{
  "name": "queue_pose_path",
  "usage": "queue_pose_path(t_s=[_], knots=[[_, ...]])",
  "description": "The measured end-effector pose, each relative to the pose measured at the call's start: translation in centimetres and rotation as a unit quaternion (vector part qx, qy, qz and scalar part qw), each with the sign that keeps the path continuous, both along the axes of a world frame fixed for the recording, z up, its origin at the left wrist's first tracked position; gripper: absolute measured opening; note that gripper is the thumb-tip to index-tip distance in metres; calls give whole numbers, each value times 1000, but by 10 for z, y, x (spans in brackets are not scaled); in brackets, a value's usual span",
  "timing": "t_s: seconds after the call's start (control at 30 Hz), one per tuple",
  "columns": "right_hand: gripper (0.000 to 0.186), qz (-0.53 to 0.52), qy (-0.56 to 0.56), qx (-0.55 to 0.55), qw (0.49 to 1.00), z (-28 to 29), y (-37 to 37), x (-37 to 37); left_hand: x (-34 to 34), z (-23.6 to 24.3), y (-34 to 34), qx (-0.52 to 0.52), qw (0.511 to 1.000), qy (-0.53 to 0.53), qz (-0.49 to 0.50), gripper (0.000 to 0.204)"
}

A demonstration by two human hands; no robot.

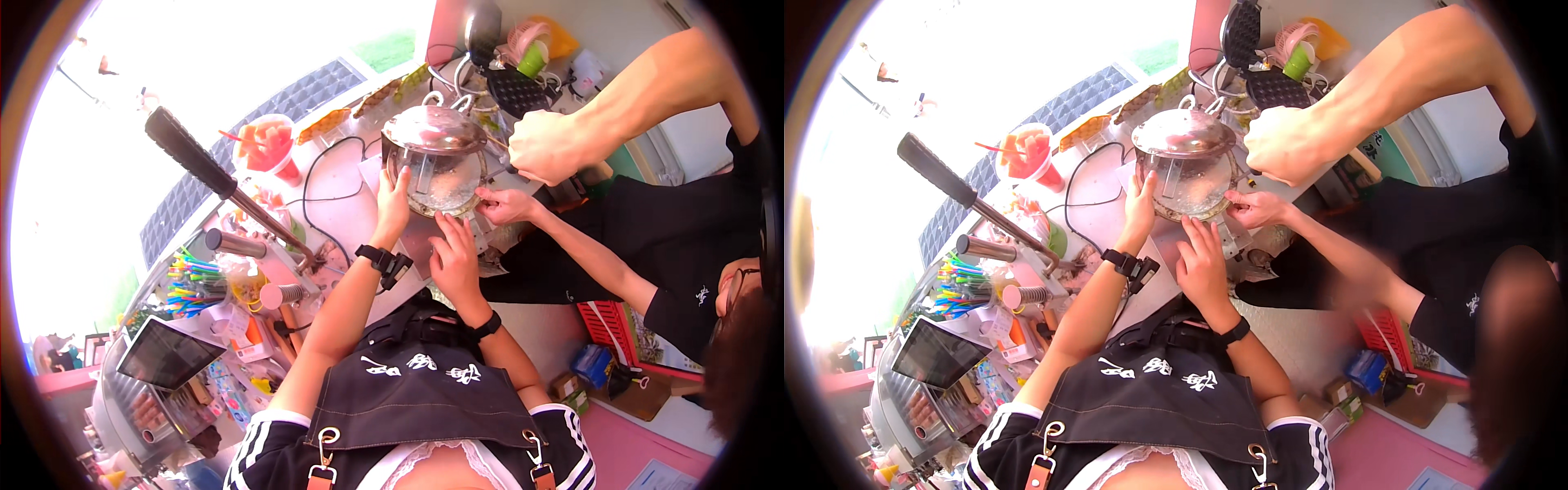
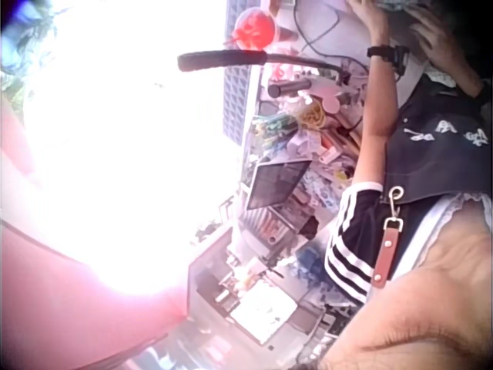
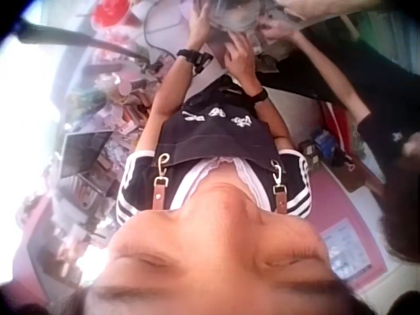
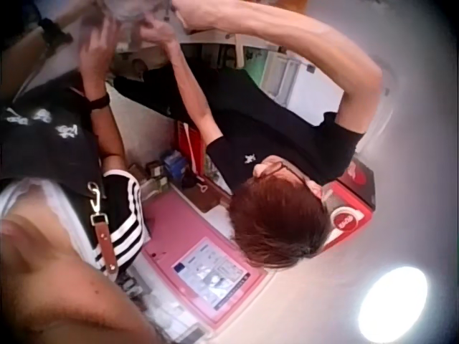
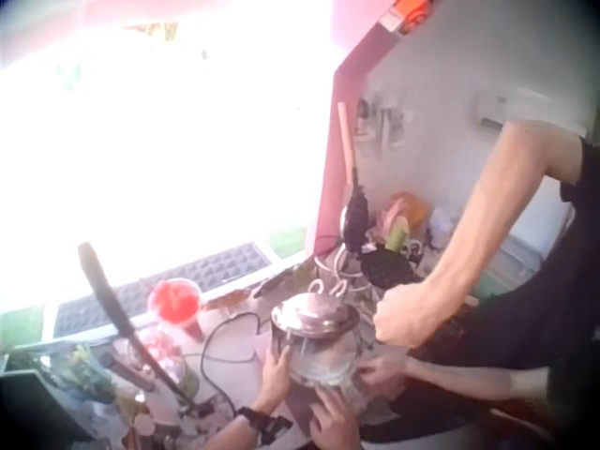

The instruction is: The person holds a metal waffle iron component while another person uses a screwdriver to tighten screws on the device.

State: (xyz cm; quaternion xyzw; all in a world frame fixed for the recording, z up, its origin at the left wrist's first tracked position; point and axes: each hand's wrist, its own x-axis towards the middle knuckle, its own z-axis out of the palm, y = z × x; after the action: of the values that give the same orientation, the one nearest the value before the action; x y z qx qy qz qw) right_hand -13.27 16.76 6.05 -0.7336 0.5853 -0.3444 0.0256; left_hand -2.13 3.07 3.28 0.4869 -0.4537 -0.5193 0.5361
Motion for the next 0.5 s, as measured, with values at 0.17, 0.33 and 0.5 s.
queue_pose_path(t_s=[0.17,0.33,0.5], knots=[[16,5,-1,6,1000,-1,1,1,0,-3,0,2,1000,10,9,44],[14,4,-1,7,1000,0,2,0,2,1,2,21,1000,-7,-9,44],[9,5,7,-2,1000,-1,2,1,1,1,0,13,1000,-7,-7,44]])
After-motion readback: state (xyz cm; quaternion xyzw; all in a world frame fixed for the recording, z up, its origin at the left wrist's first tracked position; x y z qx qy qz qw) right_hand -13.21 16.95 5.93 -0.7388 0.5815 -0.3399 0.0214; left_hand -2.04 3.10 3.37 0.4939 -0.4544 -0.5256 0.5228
